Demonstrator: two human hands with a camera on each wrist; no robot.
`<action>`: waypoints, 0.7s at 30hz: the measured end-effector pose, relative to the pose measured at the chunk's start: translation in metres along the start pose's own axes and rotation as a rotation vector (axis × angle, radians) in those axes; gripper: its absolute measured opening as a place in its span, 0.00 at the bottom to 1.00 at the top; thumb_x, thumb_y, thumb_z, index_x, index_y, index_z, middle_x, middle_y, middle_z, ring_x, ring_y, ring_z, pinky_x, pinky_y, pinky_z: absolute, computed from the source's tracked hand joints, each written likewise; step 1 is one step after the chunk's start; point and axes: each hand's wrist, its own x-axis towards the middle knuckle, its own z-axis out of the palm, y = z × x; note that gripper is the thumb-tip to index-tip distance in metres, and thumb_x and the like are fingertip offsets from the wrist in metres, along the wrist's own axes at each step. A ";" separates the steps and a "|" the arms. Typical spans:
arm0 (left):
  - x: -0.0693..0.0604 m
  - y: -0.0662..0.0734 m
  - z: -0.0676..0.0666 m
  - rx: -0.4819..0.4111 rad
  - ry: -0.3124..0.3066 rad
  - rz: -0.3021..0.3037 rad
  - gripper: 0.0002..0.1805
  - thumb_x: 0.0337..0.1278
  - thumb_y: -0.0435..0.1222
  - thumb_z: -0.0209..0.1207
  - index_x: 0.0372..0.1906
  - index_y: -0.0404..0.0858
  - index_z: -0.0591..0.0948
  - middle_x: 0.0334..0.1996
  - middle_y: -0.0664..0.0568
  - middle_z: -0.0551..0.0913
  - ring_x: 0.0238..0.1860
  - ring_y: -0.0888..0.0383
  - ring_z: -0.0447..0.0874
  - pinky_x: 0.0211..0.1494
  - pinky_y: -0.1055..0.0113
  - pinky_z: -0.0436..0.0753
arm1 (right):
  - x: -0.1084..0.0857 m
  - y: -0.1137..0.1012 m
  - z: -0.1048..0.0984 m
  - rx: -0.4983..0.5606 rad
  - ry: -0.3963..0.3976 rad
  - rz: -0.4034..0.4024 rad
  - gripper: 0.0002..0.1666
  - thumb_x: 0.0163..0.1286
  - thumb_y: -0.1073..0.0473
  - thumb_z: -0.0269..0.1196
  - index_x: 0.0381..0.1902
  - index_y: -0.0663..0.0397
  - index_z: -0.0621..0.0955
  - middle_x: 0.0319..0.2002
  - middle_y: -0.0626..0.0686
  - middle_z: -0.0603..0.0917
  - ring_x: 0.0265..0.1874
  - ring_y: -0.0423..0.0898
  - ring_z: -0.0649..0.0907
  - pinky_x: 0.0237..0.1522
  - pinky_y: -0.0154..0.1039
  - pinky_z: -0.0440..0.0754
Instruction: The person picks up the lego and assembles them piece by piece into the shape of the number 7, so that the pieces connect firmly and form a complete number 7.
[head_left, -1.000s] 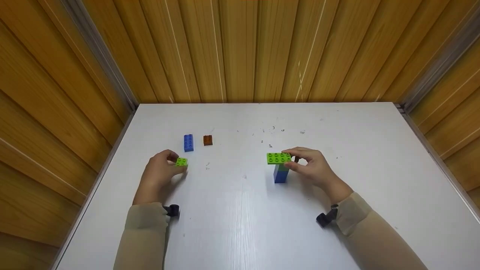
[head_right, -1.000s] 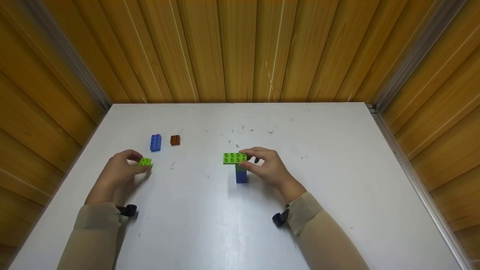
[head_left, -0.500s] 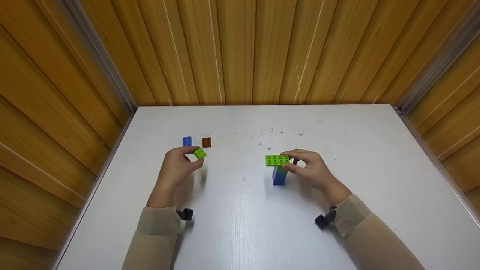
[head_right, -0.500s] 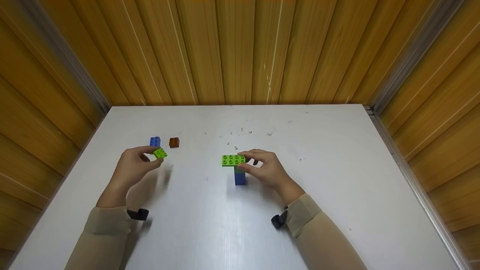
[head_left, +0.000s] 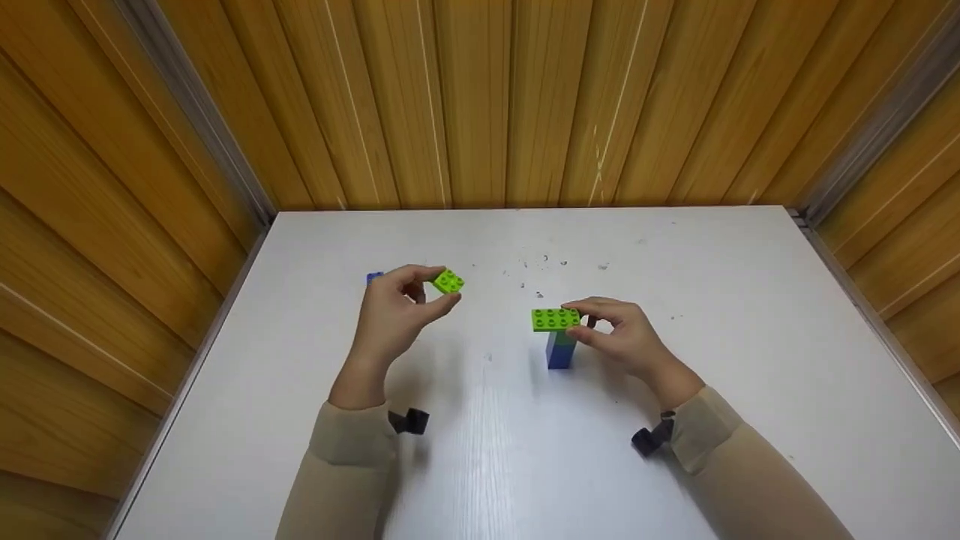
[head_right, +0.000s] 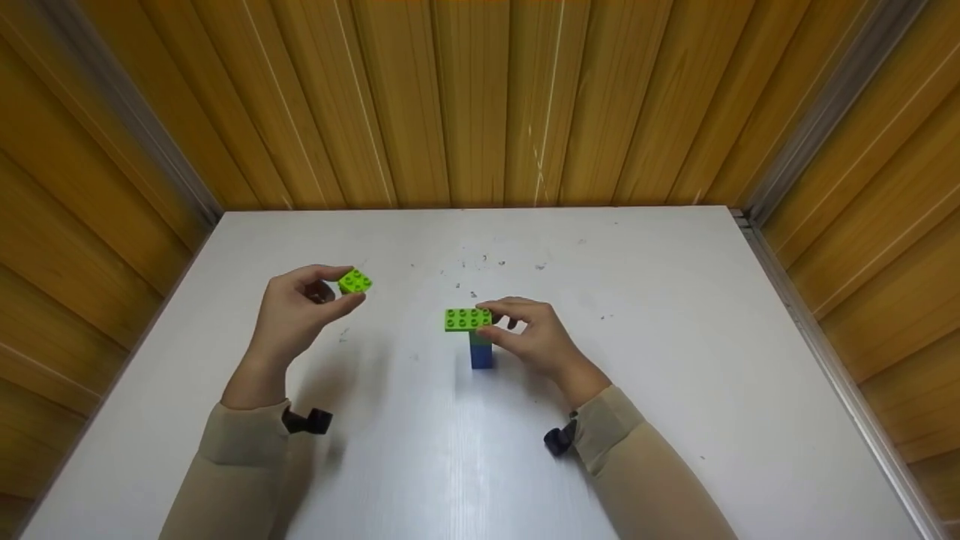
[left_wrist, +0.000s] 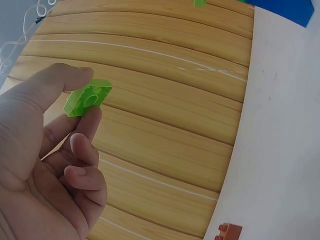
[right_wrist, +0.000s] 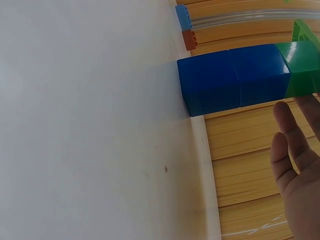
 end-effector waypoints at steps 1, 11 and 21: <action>0.001 0.003 0.004 -0.022 0.003 0.008 0.21 0.59 0.37 0.84 0.58 0.43 0.95 0.48 0.51 0.91 0.41 0.55 0.79 0.37 0.71 0.76 | 0.000 0.000 0.000 0.004 0.002 -0.002 0.22 0.72 0.67 0.78 0.63 0.54 0.92 0.54 0.54 0.95 0.44 0.40 0.86 0.48 0.35 0.83; 0.001 0.010 0.028 -0.102 -0.048 -0.015 0.19 0.58 0.37 0.85 0.54 0.44 0.94 0.46 0.52 0.92 0.43 0.56 0.83 0.39 0.73 0.80 | -0.002 -0.001 -0.001 0.011 -0.006 0.013 0.23 0.72 0.66 0.78 0.63 0.53 0.92 0.55 0.52 0.95 0.44 0.41 0.86 0.49 0.35 0.84; 0.002 -0.007 0.038 -0.143 -0.103 -0.059 0.18 0.57 0.35 0.85 0.51 0.42 0.92 0.42 0.50 0.91 0.42 0.55 0.83 0.39 0.73 0.82 | -0.001 -0.006 -0.003 -0.007 -0.012 0.015 0.23 0.72 0.65 0.78 0.64 0.53 0.92 0.55 0.55 0.95 0.44 0.40 0.85 0.48 0.35 0.83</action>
